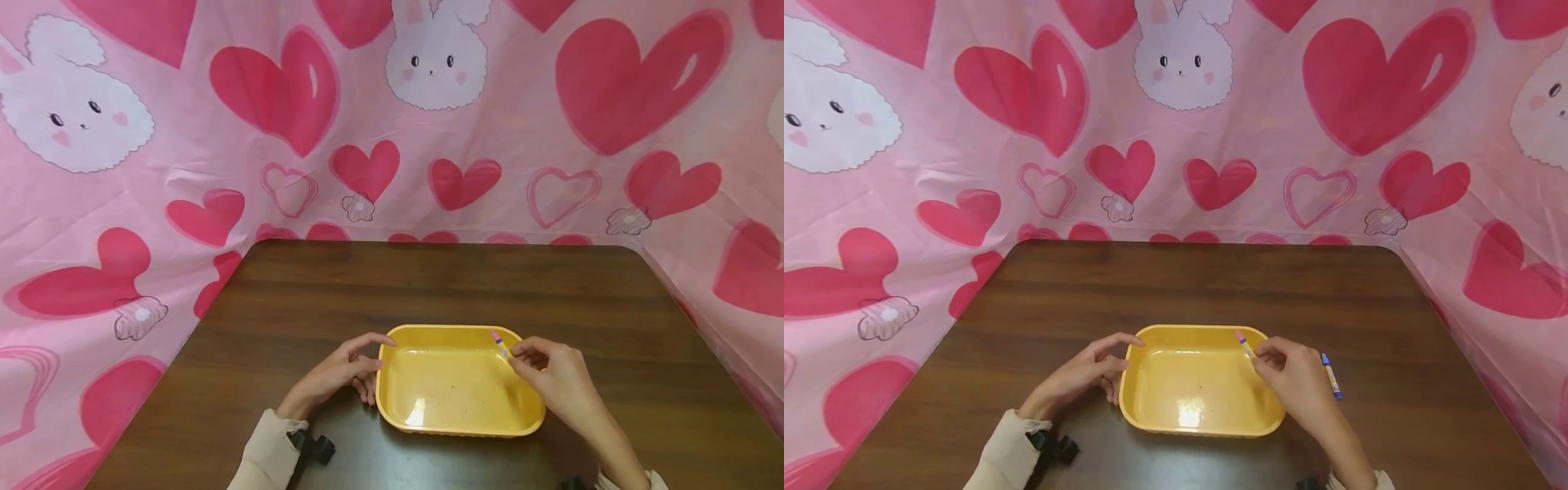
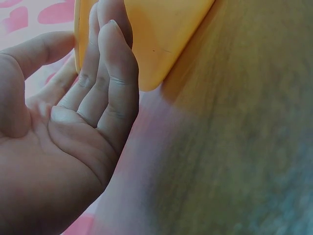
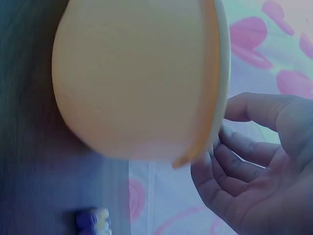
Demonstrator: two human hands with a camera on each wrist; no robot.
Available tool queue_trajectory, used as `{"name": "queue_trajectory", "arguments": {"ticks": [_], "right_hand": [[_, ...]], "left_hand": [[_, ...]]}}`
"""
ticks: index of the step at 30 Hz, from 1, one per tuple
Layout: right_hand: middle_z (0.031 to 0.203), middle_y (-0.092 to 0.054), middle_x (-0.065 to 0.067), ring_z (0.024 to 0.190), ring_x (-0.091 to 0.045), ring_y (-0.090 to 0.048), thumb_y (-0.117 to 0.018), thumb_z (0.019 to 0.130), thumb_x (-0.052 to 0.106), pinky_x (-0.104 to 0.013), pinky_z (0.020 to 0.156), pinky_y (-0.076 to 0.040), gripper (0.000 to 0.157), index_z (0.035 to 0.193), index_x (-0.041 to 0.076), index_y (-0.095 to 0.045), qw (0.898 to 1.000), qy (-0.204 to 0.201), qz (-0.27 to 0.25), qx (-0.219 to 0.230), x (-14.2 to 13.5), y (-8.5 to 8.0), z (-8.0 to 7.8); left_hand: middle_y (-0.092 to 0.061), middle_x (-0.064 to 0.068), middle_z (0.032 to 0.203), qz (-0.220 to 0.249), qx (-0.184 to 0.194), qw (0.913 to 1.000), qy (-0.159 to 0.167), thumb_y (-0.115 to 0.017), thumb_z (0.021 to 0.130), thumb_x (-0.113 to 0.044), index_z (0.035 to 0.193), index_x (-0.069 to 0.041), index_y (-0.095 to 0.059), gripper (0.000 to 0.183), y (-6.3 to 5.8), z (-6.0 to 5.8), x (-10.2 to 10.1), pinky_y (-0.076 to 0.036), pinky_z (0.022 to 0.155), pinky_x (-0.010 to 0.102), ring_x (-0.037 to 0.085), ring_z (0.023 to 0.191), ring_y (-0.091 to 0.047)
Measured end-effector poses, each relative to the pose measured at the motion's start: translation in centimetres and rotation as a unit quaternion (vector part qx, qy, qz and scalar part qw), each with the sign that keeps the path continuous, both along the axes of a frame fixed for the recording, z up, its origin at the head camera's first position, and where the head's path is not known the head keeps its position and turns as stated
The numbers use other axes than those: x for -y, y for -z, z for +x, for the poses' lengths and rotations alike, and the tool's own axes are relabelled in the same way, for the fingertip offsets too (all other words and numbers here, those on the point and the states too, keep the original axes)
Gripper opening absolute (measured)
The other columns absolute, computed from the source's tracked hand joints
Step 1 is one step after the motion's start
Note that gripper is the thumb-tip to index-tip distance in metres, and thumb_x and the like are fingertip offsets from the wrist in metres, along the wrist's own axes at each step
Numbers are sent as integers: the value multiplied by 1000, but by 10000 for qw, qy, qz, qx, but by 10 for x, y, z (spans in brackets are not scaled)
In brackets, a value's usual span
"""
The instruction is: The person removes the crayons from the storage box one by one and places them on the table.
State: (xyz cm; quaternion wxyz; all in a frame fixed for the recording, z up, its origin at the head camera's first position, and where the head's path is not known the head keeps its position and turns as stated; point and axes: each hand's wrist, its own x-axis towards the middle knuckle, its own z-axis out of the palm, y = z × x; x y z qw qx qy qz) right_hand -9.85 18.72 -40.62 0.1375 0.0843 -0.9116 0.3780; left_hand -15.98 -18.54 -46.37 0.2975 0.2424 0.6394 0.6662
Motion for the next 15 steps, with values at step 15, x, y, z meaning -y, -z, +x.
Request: {"name": "queue_trajectory", "arguments": {"ticks": [15], "right_hand": [[89,-75,-5,75,3,-63,-75,90,27,-18,64,-49,20,97,9,-75,9964,605,-34,597,-79,20,-13]], "left_hand": [[-70,16,73,12,30,10000,14,-52,103,-7,145,-4,-41,43,0,0,-1,-57,53,32,23,57,-68]]}}
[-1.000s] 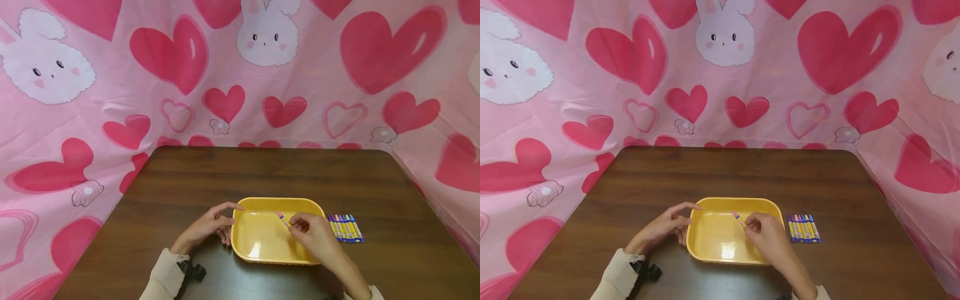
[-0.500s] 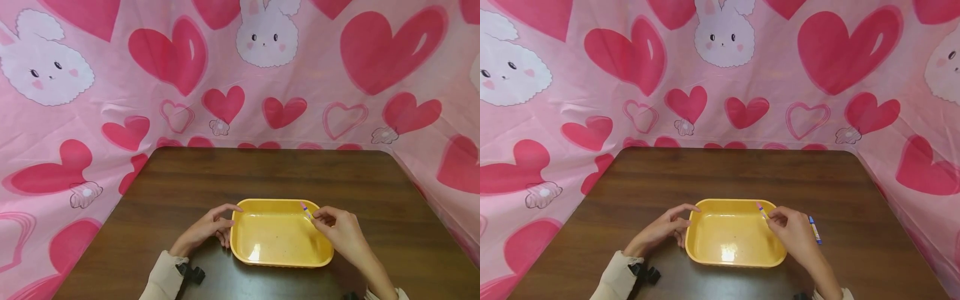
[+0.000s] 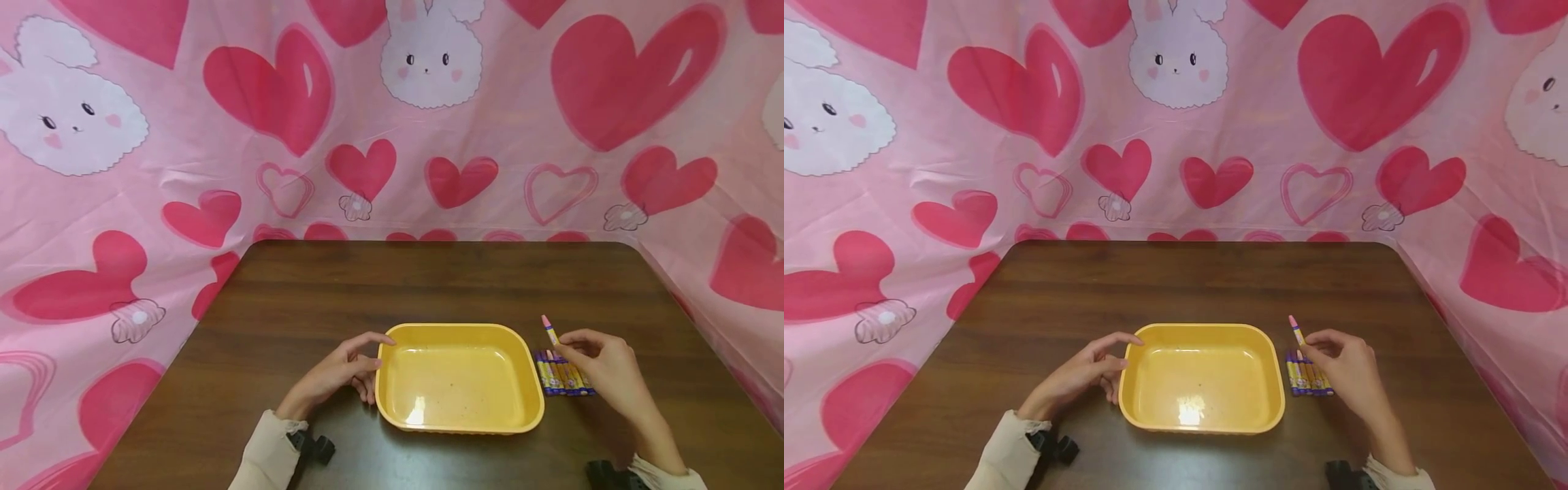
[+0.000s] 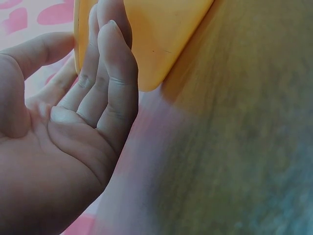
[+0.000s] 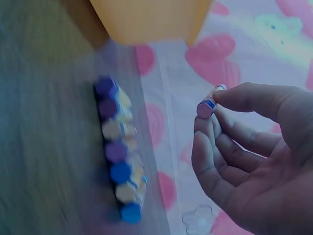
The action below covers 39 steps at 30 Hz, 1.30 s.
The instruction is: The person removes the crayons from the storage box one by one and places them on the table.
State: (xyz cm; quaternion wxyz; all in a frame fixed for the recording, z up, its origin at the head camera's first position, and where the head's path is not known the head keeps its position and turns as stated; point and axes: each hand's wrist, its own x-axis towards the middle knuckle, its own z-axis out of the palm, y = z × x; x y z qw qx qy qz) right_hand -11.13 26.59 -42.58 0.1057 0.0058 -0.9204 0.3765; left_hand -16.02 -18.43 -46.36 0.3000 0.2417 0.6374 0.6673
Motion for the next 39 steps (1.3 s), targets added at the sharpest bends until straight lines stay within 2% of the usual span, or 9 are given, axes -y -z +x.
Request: {"name": "queue_trajectory", "arguments": {"ticks": [5,9,13,20,25,31,35,39], "right_hand": [[91,-75,-9,73,5,-61,-75,90,27,-17,62,-48,23,99,6,-75,9996,167,112,198,-17,3,3],[90,-74,-10,68,-2,-64,-73,92,28,-18,60,-49,28,101,2,-74,9984,243,49,503,-27,3,5],[87,-74,-9,65,-9,-65,-70,94,31,-22,58,-48,32,102,1,-74,9956,396,208,821,-36,3,6],[86,-74,-9,68,-12,-67,-67,96,25,-26,61,-54,32,103,-6,-72,9868,147,-8,1610,-50,11,3],[84,-74,-7,68,-14,-68,-68,94,26,-26,61,-54,35,103,-8,-71,9799,193,-92,1986,-53,16,6],[85,-74,-8,69,-16,-68,-68,94,26,-28,61,-55,33,102,-6,-72,9766,227,-38,2139,-54,23,7],[87,-74,-8,70,-15,-68,-68,94,27,-27,61,-55,35,103,-6,-72,9747,222,-59,2223,-53,23,8],[87,-73,-7,70,-14,-68,-69,94,27,-26,61,-54,32,100,-4,-73,9755,170,155,2187,-52,16,10]], "left_hand": [[-70,15,74,6,27,10000,-25,-52,103,-7,145,-4,-42,43,0,1,1,-57,54,31,22,57,-68],[-70,15,74,-35,21,10000,-60,-52,103,-8,145,-4,-42,43,-2,1,2,-57,54,32,22,57,-68],[-70,14,75,-41,8,10000,-75,-52,103,-9,145,-5,-42,43,-2,0,3,-57,54,31,22,57,-68],[-71,15,74,-131,37,9998,-144,-52,103,-8,145,-4,-41,43,-1,2,5,-58,54,31,21,57,-69],[-69,21,74,-205,-79,9997,-135,-54,103,-11,144,-4,-43,43,-1,1,5,-58,54,33,27,57,-68],[-68,24,74,-285,-209,9993,-93,-53,103,-10,143,-4,-45,42,0,1,4,-58,53,37,40,57,-66],[-69,21,74,-435,-196,9988,-108,-53,103,-10,143,-6,-46,41,0,1,3,-59,54,37,41,58,-67],[-69,23,74,-495,-310,9982,-141,-53,103,-10,142,-9,-48,40,-5,1,1,-59,54,38,41,59,-67]]}}
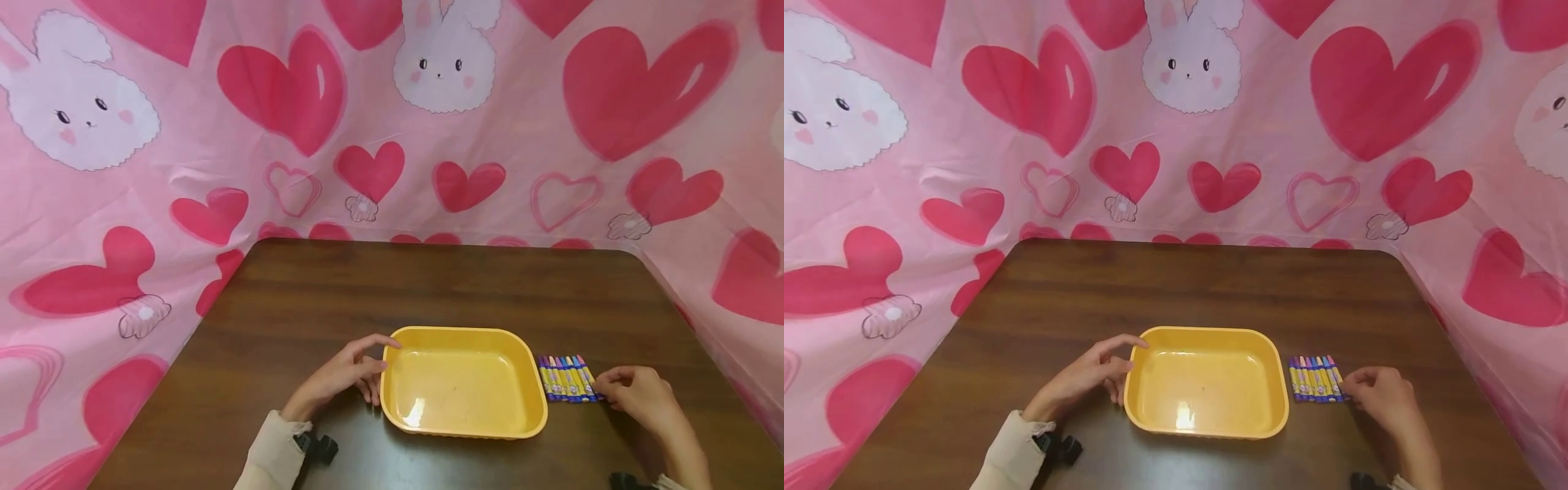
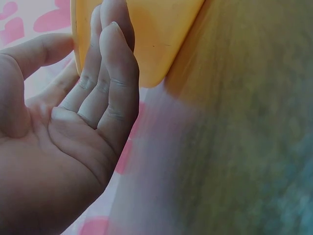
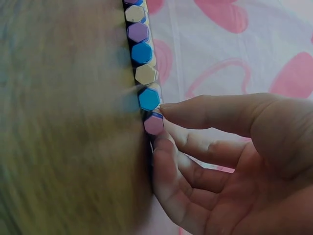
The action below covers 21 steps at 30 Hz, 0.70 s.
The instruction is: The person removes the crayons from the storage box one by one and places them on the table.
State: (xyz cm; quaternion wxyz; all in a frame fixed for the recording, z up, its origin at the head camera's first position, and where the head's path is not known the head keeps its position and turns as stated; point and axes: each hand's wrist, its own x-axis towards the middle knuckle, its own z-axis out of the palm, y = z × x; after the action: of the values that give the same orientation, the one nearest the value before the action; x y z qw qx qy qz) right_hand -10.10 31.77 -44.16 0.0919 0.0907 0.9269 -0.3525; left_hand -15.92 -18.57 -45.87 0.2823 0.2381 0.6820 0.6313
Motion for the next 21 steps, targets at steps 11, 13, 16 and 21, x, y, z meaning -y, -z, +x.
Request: {"name": "queue_trajectory", "arguments": {"ticks": [11,13,16,21], "right_hand": [[81,-73,-4,66,-9,-66,-67,94,28,-25,60,-52,33,99,-5,-72,9993,-169,338,-37,-3,-15,10],[80,-73,-2,66,-7,-64,-65,96,31,-28,62,-49,35,100,-3,-72,9982,-203,536,-158,-4,-18,10],[78,-72,-1,67,-9,-62,-62,97,36,-33,65,-46,38,102,-1,-71,9960,-177,775,-399,-3,-19,9],[81,-71,-7,72,-23,-64,-70,92,29,-41,65,-46,27,98,3,-72,9773,-87,1110,-1800,13,-12,9]], "left_hand": [[-69,21,76,7,54,9998,-202,-57,101,-12,145,-15,-49,45,-8,0,-7,-59,56,36,33,58,-67],[-69,18,76,82,90,9996,-264,-59,100,-13,147,-18,-48,48,-9,-1,-7,-59,57,34,27,58,-68],[-70,15,76,206,146,9990,-368,-60,101,-15,150,-21,-44,52,-9,-3,-7,-59,58,33,24,58,-68],[-69,19,80,133,-6,9963,-850,-55,104,-24,152,-19,-38,51,-8,-2,-1,-60,59,38,28,61,-67]]}}
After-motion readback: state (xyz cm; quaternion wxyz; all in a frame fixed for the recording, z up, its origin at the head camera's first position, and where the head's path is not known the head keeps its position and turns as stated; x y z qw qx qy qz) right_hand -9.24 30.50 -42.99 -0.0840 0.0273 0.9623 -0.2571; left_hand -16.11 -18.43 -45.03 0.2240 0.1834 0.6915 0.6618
